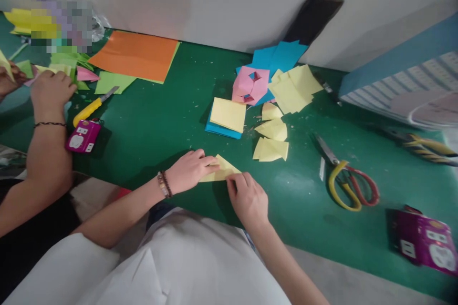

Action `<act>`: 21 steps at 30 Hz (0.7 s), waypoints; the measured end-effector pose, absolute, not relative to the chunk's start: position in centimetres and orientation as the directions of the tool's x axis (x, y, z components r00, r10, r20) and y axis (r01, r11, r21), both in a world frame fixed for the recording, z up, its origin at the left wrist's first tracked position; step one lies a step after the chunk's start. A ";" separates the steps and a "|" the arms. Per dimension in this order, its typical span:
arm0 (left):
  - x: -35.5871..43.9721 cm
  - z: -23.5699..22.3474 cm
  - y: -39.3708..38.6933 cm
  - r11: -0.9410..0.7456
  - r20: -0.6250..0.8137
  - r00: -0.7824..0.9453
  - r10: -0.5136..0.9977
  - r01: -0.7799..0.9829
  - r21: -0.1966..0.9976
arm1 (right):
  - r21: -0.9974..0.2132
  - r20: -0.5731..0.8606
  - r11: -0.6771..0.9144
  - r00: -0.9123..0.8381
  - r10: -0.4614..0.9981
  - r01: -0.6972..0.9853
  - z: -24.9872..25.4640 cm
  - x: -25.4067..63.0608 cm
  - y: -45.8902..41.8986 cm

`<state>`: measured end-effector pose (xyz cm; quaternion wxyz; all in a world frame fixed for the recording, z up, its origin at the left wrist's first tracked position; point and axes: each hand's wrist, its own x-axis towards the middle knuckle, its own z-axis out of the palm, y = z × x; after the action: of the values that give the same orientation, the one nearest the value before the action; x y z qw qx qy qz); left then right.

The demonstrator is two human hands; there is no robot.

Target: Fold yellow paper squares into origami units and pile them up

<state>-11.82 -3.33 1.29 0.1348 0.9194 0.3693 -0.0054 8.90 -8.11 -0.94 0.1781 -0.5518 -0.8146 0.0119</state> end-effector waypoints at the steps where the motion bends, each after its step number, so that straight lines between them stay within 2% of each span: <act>1: -11.9 1.3 -3.3 -0.693 -0.119 0.731 0.672 0.677 0.247 | -0.215 0.279 0.415 -0.352 0.893 0.884 -1.0 8.4 -8.2; 12: -12.1 1.2 -2.8 -0.717 -0.109 0.753 0.649 0.653 0.243 | -0.239 0.362 0.564 -0.466 0.807 0.791 -1.9 3.1 -9.1; 18: -12.3 1.0 -2.9 -0.709 -0.117 0.750 0.652 0.656 0.258 | -0.363 0.372 0.586 -0.464 0.804 0.724 -1.1 2.9 -9.3; 21: -12.2 1.1 -3.2 -0.697 -0.118 0.740 0.662 0.666 0.266 | -0.417 0.370 0.499 -0.360 0.857 0.759 0.0 5.8 -8.5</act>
<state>-12.19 -3.15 1.05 0.1467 0.9212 0.3602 -0.0068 5.78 -8.47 -0.03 0.2782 -0.4927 -0.8199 0.0873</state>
